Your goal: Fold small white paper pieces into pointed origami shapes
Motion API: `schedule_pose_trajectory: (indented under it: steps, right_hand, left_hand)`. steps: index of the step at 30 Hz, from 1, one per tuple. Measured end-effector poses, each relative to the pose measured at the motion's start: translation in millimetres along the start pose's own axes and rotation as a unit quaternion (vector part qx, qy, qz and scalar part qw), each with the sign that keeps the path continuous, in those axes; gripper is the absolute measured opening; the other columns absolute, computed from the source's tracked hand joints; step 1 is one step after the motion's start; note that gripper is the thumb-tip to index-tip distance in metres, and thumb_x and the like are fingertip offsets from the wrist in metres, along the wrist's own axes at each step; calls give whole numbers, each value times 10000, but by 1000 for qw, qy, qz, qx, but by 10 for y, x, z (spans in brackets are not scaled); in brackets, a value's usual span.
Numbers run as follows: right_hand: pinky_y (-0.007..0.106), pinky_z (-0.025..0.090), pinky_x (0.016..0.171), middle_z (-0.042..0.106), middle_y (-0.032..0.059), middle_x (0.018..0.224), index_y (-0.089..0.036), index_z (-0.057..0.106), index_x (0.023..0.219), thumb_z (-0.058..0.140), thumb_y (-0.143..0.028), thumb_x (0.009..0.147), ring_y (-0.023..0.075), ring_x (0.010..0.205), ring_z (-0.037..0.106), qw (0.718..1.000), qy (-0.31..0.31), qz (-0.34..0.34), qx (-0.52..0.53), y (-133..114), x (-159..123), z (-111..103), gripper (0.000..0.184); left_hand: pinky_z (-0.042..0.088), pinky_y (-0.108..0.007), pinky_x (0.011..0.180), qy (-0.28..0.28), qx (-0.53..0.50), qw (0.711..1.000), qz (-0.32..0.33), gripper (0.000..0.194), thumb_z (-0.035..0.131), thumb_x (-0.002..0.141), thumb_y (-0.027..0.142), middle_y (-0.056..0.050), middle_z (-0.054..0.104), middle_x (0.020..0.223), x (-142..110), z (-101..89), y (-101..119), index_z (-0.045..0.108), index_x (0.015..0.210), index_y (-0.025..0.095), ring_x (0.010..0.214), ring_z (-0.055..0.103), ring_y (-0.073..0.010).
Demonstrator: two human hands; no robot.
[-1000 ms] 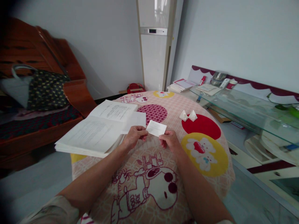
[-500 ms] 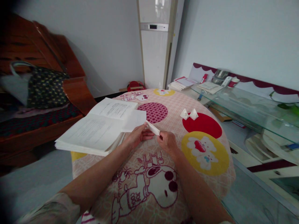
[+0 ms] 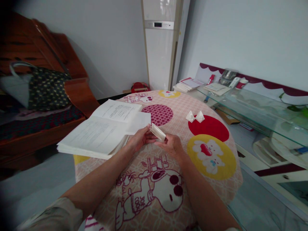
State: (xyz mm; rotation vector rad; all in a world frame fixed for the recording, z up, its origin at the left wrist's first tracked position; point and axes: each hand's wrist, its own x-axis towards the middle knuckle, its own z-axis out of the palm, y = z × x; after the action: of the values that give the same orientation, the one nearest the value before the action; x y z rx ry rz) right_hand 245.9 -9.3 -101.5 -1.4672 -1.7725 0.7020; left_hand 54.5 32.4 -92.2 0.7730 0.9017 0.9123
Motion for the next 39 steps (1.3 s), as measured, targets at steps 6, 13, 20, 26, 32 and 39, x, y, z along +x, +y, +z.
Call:
schedule_pose_trajectory:
  steps: [6, 13, 20, 26, 32, 39]
  right_hand:
    - [256, 353, 512, 565, 8, 556, -177, 650, 696, 547, -587, 870, 143, 532, 505, 999, 0, -3, 43, -81, -36, -71, 457]
    - [237, 394, 439, 602, 27, 525, -197, 565, 585, 531, -510, 863, 123, 428, 518, 991, 68, 57, 104, -42, -7, -34, 420]
    - [194, 327, 303, 594, -5, 492, -192, 573, 613, 603, -422, 712, 114, 352, 506, 964, 110, 187, 157, -36, 25, -97, 252]
    - [185, 347, 299, 601, -12, 479, -187, 581, 611, 617, -347, 729, 107, 333, 510, 959, 106, 214, 153, -106, 26, -118, 202]
    - [197, 349, 294, 637, 14, 505, -177, 587, 622, 598, -258, 749, 124, 345, 543, 945, 29, 269, 185, -115, 4, -187, 151]
    - [219, 340, 384, 565, 9, 411, -180, 537, 521, 599, -151, 745, 120, 348, 496, 949, -156, 265, -71, -209, -91, -449, 234]
  left_hand:
    - [611, -275, 631, -4, 10, 1000, -1, 432, 672, 887, 529, -132, 744, 900, -10, 2, 12, 711, 998, 113, 729, 712, -186]
    - [602, -315, 698, 15, 60, 995, 80, 332, 695, 773, 297, -107, 745, 936, 60, -59, -53, 709, 1048, 112, 806, 704, -208]
    - [466, -463, 1122, 35, 430, 818, 380, 505, 523, 712, 21, -101, 695, 1282, -10, -125, 31, 710, 1154, 177, 1236, 620, -245]
    - [345, -575, 1203, -137, 575, 648, 480, 671, 498, 690, -16, -108, 612, 1422, -164, -12, 26, 608, 1320, 184, 1397, 493, -263]
    - [338, -562, 1197, -196, 611, 621, 449, 259, 565, 806, 29, -88, 746, 1154, -126, -94, 80, 735, 929, 179, 1171, 658, -234]
    - [518, -360, 1010, -245, 631, 642, 361, 280, 577, 783, -14, -36, 780, 970, -130, -125, 122, 762, 843, 188, 966, 713, -175]
